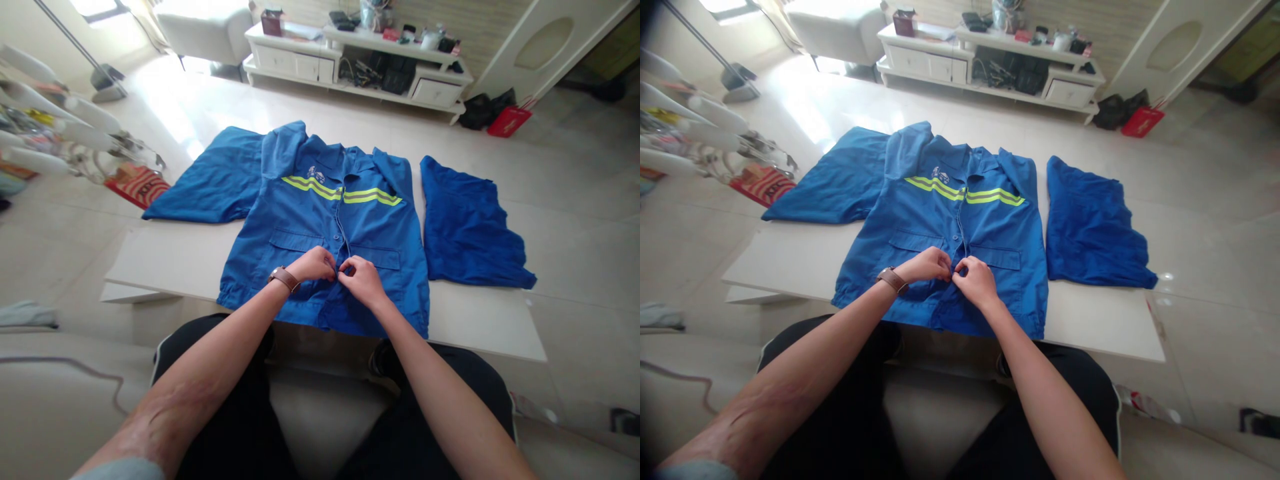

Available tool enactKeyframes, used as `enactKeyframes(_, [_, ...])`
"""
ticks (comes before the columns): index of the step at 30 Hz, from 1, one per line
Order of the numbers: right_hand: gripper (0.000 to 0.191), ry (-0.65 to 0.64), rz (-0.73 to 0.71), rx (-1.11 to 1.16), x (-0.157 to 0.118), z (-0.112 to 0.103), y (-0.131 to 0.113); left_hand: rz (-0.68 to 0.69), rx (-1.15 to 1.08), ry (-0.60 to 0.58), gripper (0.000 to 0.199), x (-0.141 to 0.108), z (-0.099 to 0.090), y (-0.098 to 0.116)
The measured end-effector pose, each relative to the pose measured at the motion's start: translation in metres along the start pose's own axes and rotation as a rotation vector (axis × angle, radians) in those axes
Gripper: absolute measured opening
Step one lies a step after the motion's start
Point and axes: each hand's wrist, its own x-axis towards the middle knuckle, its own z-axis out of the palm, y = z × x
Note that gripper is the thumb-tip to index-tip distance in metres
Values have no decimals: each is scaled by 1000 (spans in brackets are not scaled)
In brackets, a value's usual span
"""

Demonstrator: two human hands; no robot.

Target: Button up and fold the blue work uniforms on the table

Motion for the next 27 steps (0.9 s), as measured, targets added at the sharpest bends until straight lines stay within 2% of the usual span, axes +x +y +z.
enactKeyframes(5, [11,14,2,-24,1,1,2,25,13,3,9,4,1,-5])
enactKeyframes(11, [8,-10,21,-23,1,0,3,-82,-72,-12,12,-6,0,13])
enactKeyframes(15, [6,-22,35,-32,0,0,2,-104,-75,-8,13,-11,-1,20])
enactKeyframes(23, [7,-28,62,-69,-1,-2,-1,-92,-106,20,11,-1,4,4])
enactKeyframes(27, [15,-37,104,-104,-1,-3,-3,-71,-94,65,12,1,5,0])
